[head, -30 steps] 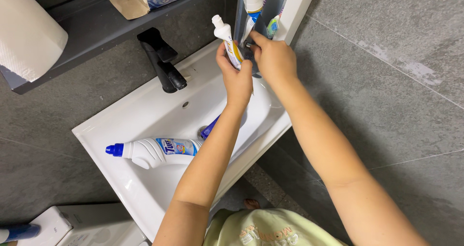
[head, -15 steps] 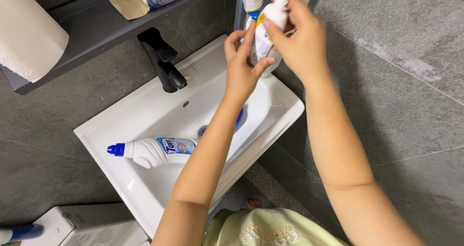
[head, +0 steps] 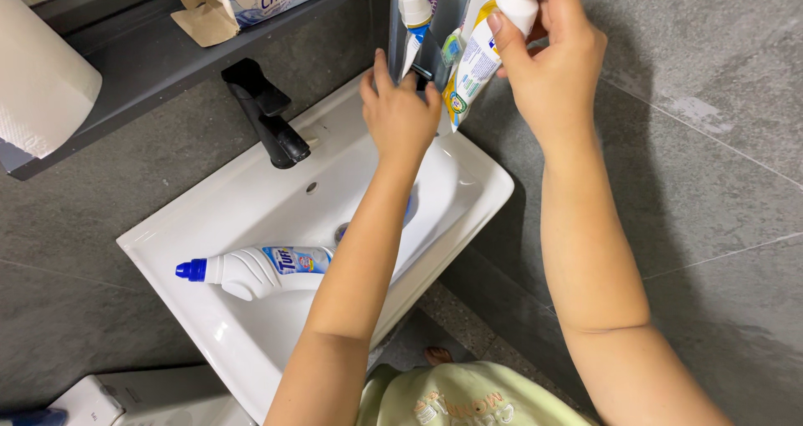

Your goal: The person retrieves a cleaning agent from under the sink and places it on the counter. They then open the cap and pour the blue liquid into the sink basin. Finally, they scoop water from a bucket and pour it over a scrub brush in the sink.

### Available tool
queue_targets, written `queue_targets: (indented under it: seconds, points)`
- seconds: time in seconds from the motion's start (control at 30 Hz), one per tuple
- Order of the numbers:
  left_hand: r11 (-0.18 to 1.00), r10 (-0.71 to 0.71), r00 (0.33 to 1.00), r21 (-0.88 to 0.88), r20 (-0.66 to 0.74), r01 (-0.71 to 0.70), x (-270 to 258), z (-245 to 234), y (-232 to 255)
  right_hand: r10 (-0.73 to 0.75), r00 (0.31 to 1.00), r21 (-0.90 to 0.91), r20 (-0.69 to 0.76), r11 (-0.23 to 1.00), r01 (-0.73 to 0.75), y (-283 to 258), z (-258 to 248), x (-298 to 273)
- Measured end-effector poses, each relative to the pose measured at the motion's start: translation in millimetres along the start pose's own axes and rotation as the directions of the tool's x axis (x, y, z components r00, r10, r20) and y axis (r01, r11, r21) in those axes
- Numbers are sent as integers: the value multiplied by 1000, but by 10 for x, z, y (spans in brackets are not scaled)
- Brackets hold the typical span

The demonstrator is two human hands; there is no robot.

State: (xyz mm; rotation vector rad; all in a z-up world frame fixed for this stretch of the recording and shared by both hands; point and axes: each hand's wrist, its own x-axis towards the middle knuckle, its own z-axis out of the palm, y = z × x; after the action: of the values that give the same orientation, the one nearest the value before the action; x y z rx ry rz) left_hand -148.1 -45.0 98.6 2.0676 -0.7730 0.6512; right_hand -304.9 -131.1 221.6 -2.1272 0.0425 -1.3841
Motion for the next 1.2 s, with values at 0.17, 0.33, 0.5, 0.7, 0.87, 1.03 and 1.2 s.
queue_targets:
  seconds: [0.17,0.33,0.5,0.7,0.87,1.03,1.2]
  points:
    - [994,-102,991,36,88,100,72,28,85,10,1000,-4,-21,1000,-10,27,-52,-37]
    - [991,-133,989,22,64,132,74,29,109,-41,997,23,-62,999,43,31,-42,-67]
    - [978,-205,978,-38,39,207,112,113,140,-67,993,12,-97,998,68,35,13,-73]
    - [959,-229,973,-163,27,230,88,190,95,-66,992,26,-108,997,69,63,49,-84]
    - [875,-295,953,-382,69,298,55,319,-13,-45,993,40,-107,998,49,111,97,-95]
    - [724,-315,935,-595,165,349,1,405,-108,-42,991,49,-126,998,48,158,205,-64]
    - [859,-151,989,-494,9,136,-181,345,-143,-77,990,-11,-121,997,76,186,231,-7]
